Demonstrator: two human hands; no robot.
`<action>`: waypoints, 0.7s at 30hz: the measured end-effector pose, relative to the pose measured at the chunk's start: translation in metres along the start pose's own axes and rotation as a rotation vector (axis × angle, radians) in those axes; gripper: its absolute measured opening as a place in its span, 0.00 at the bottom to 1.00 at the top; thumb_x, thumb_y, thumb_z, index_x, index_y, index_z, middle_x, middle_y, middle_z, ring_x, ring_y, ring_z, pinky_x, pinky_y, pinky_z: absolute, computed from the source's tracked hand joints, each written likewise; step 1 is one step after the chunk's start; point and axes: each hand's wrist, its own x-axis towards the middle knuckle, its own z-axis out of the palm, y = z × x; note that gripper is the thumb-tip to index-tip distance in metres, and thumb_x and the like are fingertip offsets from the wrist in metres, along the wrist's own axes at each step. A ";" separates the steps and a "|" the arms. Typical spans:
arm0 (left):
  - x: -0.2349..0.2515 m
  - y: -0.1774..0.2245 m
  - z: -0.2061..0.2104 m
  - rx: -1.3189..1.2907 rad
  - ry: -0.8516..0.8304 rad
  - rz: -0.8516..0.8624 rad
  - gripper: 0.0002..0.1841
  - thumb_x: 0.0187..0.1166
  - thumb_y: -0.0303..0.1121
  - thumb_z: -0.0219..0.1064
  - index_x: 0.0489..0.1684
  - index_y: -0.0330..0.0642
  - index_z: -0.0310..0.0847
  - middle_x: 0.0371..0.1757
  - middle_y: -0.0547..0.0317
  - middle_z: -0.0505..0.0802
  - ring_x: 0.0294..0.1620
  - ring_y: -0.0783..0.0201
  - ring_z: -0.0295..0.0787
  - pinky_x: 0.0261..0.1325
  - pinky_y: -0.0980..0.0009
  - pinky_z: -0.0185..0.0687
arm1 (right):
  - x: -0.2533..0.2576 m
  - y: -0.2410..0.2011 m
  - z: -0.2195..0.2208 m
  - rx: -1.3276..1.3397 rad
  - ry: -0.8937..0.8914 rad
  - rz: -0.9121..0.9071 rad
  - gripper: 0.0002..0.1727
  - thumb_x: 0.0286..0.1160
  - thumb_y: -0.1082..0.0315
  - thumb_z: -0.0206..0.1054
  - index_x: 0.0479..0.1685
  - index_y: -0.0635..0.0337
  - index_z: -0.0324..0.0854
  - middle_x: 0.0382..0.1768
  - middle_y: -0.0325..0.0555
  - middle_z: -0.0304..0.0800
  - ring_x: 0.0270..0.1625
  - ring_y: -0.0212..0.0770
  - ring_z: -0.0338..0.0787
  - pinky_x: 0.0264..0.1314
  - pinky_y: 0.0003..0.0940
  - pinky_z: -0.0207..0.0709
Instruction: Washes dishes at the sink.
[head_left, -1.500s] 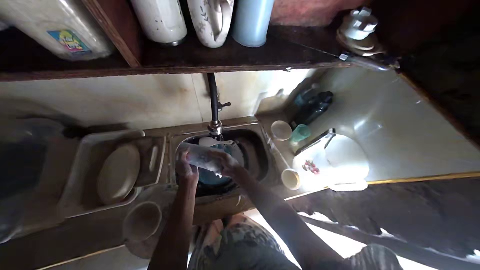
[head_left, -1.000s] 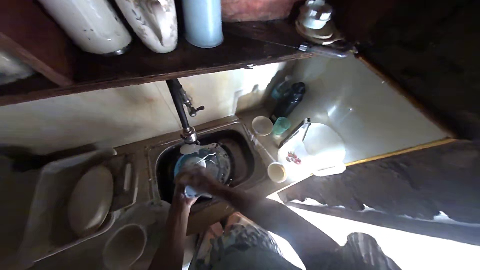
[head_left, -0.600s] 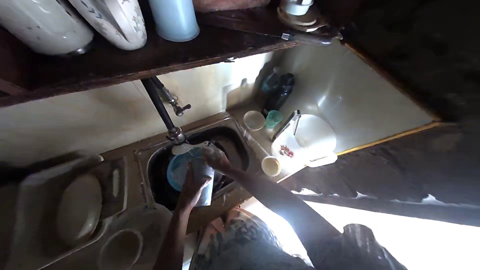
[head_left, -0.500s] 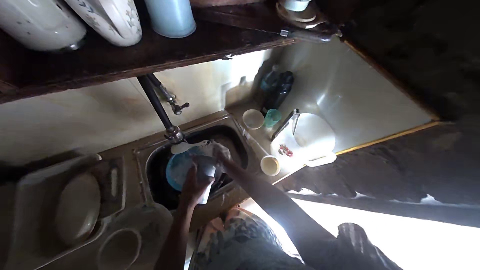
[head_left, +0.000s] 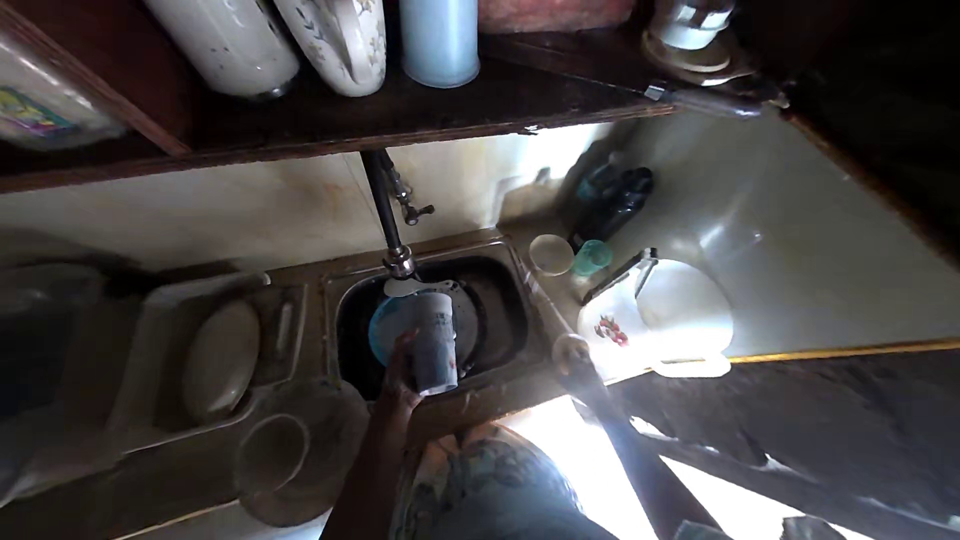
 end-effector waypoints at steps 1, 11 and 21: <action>0.003 -0.003 -0.001 -0.049 -0.051 -0.042 0.30 0.88 0.51 0.33 0.62 0.37 0.74 0.47 0.40 0.92 0.44 0.48 0.94 0.41 0.56 0.92 | 0.001 0.005 0.007 -0.024 -0.019 -0.054 0.34 0.82 0.56 0.67 0.81 0.70 0.70 0.85 0.67 0.66 0.87 0.61 0.68 0.88 0.54 0.63; -0.004 -0.010 0.010 -0.011 0.037 -0.024 0.22 0.87 0.44 0.41 0.61 0.38 0.74 0.46 0.42 0.92 0.41 0.51 0.93 0.37 0.59 0.92 | 0.007 -0.019 -0.034 -0.130 -0.128 0.015 0.26 0.88 0.52 0.61 0.68 0.66 0.81 0.68 0.65 0.85 0.75 0.62 0.82 0.77 0.61 0.71; -0.028 -0.042 0.046 0.057 0.278 0.067 0.20 0.97 0.39 0.31 0.57 0.41 0.70 0.38 0.59 0.83 0.36 0.68 0.82 0.41 0.70 0.82 | -0.038 -0.195 0.005 0.334 -0.101 -0.938 0.22 0.85 0.64 0.60 0.73 0.61 0.84 0.86 0.62 0.68 0.93 0.65 0.56 0.94 0.67 0.38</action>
